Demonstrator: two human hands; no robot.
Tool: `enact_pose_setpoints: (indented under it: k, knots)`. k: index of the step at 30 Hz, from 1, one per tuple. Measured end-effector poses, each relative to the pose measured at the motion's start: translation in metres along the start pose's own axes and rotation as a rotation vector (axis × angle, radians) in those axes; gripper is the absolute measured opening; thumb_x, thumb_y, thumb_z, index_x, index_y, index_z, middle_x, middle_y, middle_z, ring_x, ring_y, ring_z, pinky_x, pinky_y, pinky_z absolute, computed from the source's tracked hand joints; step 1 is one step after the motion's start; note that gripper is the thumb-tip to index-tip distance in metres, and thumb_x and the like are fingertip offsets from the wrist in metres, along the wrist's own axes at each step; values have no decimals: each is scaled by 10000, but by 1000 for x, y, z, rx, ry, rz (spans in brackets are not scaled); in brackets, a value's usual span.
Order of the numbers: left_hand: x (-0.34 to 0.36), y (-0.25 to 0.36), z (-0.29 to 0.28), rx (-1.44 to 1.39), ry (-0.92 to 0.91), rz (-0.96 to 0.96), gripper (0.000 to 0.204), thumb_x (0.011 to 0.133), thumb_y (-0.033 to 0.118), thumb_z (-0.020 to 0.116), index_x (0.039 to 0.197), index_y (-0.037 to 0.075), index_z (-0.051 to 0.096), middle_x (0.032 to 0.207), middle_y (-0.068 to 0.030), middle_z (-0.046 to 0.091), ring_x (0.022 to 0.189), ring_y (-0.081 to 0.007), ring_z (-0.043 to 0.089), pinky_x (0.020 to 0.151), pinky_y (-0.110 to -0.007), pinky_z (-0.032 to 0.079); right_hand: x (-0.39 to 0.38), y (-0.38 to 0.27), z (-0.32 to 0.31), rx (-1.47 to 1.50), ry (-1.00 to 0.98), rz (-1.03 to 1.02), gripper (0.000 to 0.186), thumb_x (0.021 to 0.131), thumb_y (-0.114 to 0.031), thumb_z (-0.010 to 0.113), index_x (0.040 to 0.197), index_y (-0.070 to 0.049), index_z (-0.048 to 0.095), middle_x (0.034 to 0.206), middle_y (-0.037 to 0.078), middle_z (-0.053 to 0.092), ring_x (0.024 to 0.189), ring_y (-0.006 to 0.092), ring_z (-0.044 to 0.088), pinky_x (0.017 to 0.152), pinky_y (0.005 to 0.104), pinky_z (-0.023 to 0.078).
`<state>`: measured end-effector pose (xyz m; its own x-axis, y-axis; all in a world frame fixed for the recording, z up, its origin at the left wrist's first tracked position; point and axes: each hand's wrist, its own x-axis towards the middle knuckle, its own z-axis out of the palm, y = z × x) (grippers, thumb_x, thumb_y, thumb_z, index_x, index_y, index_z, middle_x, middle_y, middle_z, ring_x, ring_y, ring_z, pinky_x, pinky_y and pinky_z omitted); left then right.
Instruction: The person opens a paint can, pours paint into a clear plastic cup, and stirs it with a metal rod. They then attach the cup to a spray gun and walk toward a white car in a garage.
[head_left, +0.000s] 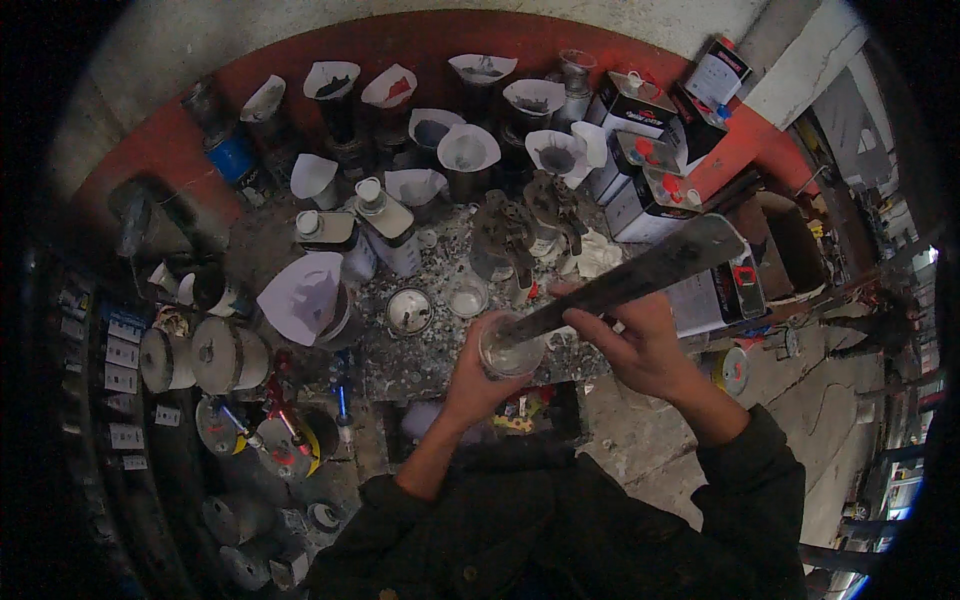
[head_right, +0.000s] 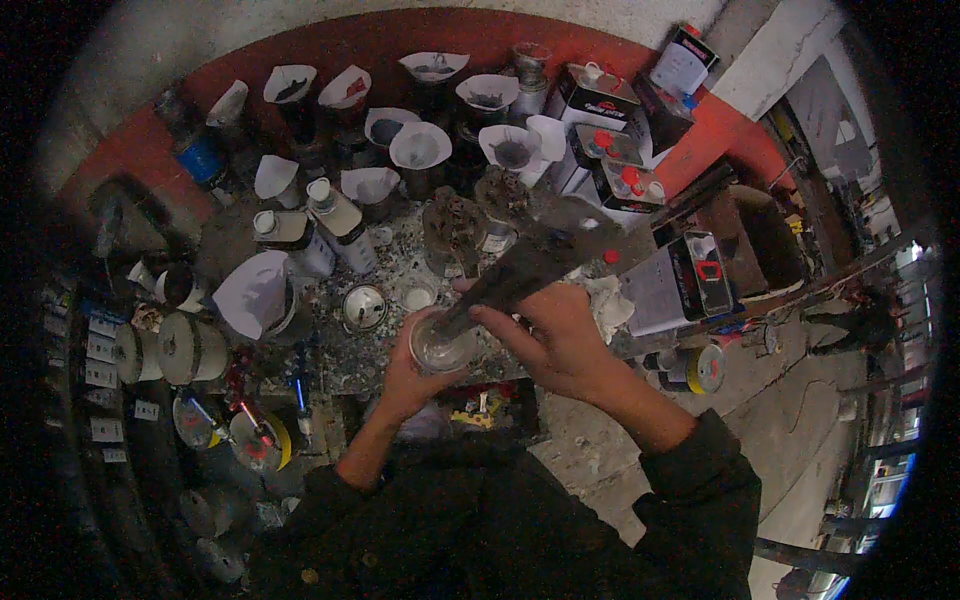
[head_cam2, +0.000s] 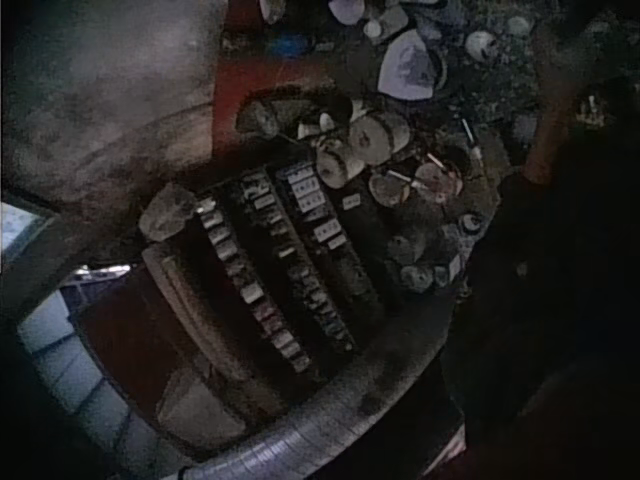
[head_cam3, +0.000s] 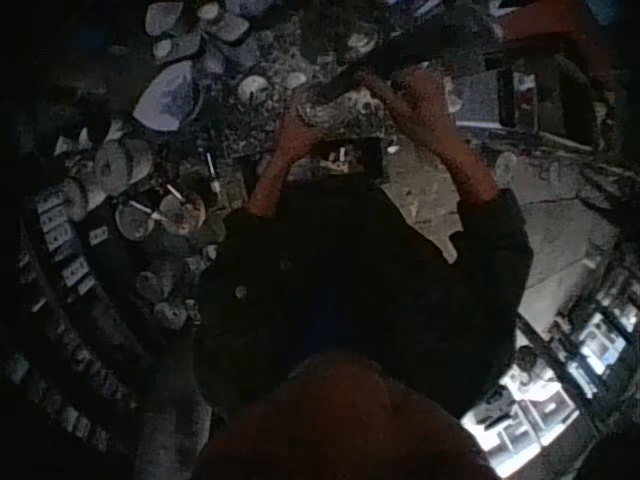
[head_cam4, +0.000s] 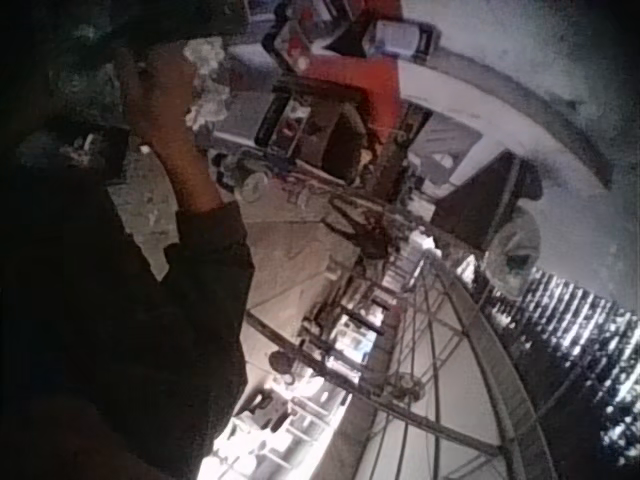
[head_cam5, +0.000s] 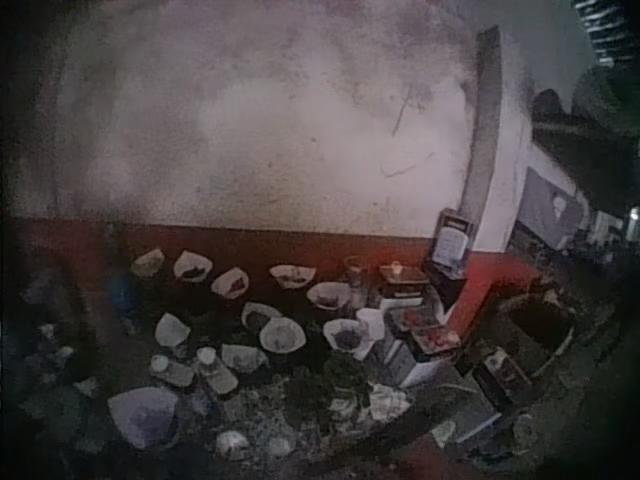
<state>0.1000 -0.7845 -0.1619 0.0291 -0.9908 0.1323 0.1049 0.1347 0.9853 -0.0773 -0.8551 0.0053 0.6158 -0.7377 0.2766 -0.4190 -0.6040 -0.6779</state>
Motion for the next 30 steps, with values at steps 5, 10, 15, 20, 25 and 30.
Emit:
enact_pose_setpoints:
  k: [5, 10, 15, 20, 25, 30]
  knots:
    - [-2, 0, 1, -148, -29, -18, 766, 736, 45, 779, 1396, 38, 392, 1310, -106, 512, 1243, -221, 504, 1064, -354, 388, 1, -7, -16, 10, -96, -72, 275, 874, -65, 688, 1147, -67, 712, 825, 47, 645, 677, 141, 557, 614, 293, 423]
    - [-1, -1, 0, -30, -46, 39, 769, 715, 29, 778, 1389, 44, 409, 1319, -122, 488, 1259, -228, 487, 1065, -360, 388, 9, -12, -33, -18, -137, -121, 317, 838, -72, 717, 1154, -84, 713, 805, 40, 616, 708, 173, 556, 626, 309, 418]
    - [1, -8, 0, 36, 8, -3, 780, 683, 57, 802, 1373, 46, 440, 1328, -115, 484, 1252, -243, 485, 1061, -384, 392, 1, 0, -27, -86, -178, -66, 269, 863, -117, 714, 1131, -114, 716, 909, 120, 678, 799, 288, 646, 703, 359, 484]
    - [-2, -10, 3, 391, 39, 14, 828, 669, 147, 846, 1384, 52, 440, 1313, -125, 515, 1227, -274, 504, 1054, -395, 403, -14, 3, -2, -125, -128, -68, 252, 922, -295, 622, 936, -53, 693, 857, 157, 657, 835, 357, 641, 691, 422, 500]
    - [5, -21, 12, 201, 83, -57, 975, 629, 163, 888, 1413, 8, 330, 1351, -164, 455, 1259, -286, 465, 1094, -414, 357, -9, 10, -9, -144, 110, -300, 279, 889, -281, 654, 873, -18, 559, 858, 160, 553, 732, 381, 564, 602, 475, 458]
    - [6, -42, 3, 337, 119, -18, 988, 623, 176, 896, 1412, 2, 327, 1397, -177, 403, 1284, -308, 433, 1113, -435, 322, -19, 28, 4, -159, 125, -224, 301, 902, -286, 638, 812, -19, 533, 821, 158, 540, 745, 373, 580, 595, 460, 445]
